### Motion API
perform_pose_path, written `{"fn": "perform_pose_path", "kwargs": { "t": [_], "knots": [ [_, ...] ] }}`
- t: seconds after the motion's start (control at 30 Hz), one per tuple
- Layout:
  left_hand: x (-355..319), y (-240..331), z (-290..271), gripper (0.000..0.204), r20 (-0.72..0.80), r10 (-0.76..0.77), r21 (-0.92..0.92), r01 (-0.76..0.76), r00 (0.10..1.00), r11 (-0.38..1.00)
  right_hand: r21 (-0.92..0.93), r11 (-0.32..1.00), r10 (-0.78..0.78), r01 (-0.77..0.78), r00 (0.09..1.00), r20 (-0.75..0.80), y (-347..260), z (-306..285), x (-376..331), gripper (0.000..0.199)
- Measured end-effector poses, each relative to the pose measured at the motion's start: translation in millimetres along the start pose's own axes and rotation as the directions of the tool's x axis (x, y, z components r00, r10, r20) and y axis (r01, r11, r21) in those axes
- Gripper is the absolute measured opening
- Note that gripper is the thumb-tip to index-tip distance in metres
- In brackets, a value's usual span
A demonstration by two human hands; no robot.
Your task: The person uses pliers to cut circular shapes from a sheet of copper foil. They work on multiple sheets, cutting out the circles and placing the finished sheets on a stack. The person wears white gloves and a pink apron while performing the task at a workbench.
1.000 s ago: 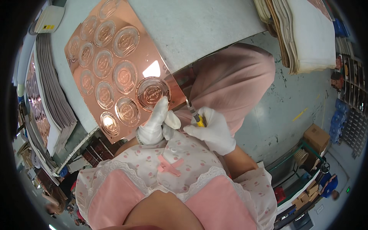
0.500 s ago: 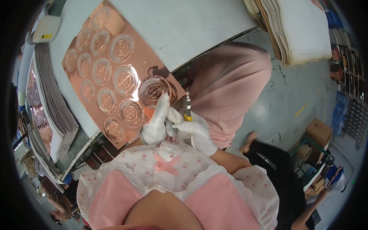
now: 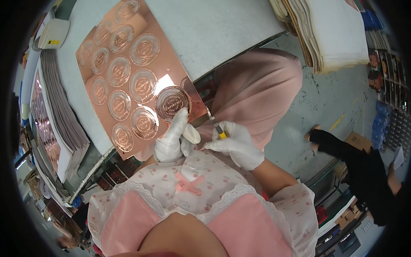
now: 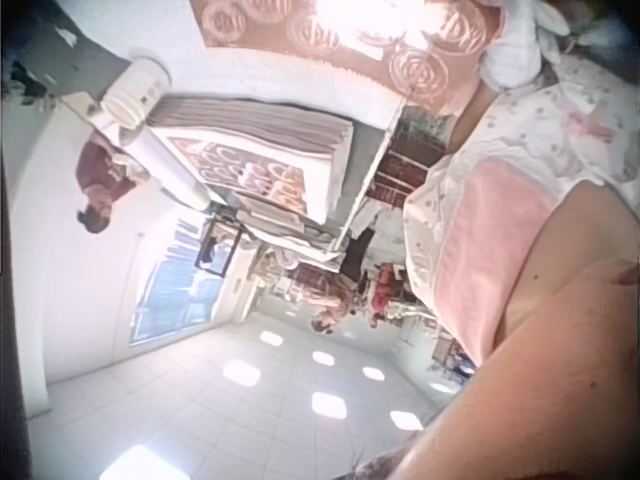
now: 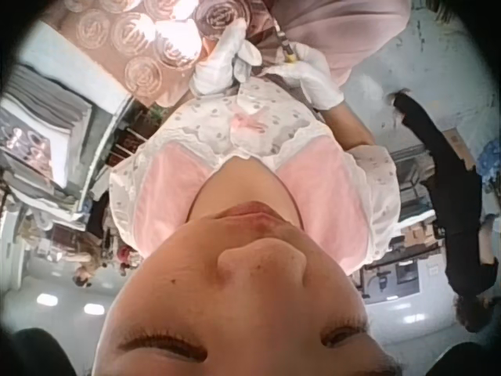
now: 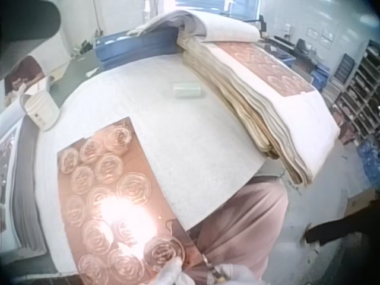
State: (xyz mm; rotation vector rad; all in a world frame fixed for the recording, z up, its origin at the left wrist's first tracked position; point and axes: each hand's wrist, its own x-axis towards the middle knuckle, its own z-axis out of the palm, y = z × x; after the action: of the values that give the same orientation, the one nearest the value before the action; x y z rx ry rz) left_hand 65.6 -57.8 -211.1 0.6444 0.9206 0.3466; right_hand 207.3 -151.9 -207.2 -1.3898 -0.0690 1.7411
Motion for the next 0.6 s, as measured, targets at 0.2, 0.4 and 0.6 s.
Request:
{"fn": "perform_pose_path", "kwargs": {
  "t": [0.2,0.4,0.6],
  "knots": [
    [3,-1,6,0.049,0.002,-0.014,0.099,0.014,1.0,0.995,0.149,0.989,-0.014,0.007,0.999,0.043,9,-1,5,0.015],
    [17,-26,3,0.055,0.092,-0.1,0.047,0.096,0.991,0.994,0.438,0.899,-0.016,0.01,1.0,0.01,24,21,12,0.017],
    [13,-16,1,0.052,0.099,-0.117,0.06,0.112,0.988,0.992,0.559,0.829,-0.064,0.02,0.996,0.061,35,26,19,0.021]
  ]
}}
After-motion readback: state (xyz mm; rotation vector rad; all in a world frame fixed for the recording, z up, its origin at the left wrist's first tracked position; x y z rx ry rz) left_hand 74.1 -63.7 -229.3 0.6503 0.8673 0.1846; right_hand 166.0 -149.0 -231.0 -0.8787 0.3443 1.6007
